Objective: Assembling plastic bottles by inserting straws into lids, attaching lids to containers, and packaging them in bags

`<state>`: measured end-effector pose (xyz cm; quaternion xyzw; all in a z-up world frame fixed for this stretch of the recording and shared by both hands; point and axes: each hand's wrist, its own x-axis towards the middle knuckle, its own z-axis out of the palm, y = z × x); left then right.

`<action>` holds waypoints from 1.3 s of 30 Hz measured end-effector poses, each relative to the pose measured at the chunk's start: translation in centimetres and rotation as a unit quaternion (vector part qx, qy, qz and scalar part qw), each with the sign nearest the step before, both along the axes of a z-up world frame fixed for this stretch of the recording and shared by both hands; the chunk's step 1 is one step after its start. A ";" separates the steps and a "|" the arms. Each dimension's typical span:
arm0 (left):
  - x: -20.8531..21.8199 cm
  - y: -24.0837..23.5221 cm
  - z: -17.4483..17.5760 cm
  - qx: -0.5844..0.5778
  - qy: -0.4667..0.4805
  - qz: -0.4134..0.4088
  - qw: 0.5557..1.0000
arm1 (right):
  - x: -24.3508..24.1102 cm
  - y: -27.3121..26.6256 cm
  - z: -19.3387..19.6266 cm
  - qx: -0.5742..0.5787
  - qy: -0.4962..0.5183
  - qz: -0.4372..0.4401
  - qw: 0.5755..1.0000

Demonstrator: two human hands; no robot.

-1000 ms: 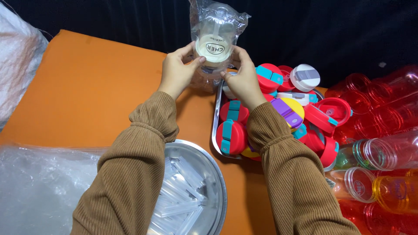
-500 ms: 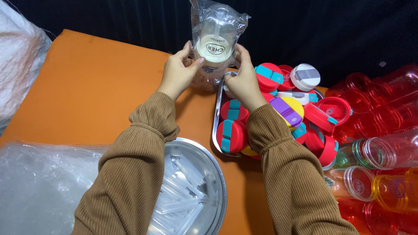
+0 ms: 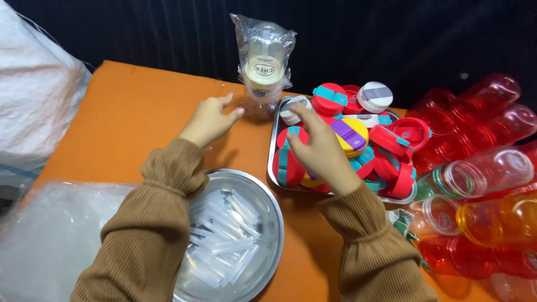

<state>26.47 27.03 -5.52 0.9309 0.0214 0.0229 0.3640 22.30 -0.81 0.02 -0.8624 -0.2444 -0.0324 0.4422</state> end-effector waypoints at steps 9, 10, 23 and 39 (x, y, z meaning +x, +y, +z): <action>-16.1 -7.6 11.7 0.061 -0.012 -0.200 0.978 | -12.8 -7.0 3.6 0.021 0.076 0.004 0.997; -17.3 -9.2 11.6 0.065 -0.014 -0.207 0.976 | -14.0 -8.1 3.3 0.024 0.074 -0.003 0.997; -23.4 -27.6 2.2 -0.150 -0.067 -0.271 0.948 | -25.0 -19.9 -4.9 0.057 0.153 -0.135 0.977; -28.6 -53.7 -4.5 -0.343 -0.033 -0.318 0.883 | -35.7 -34.0 -9.7 0.272 -0.172 -0.529 0.785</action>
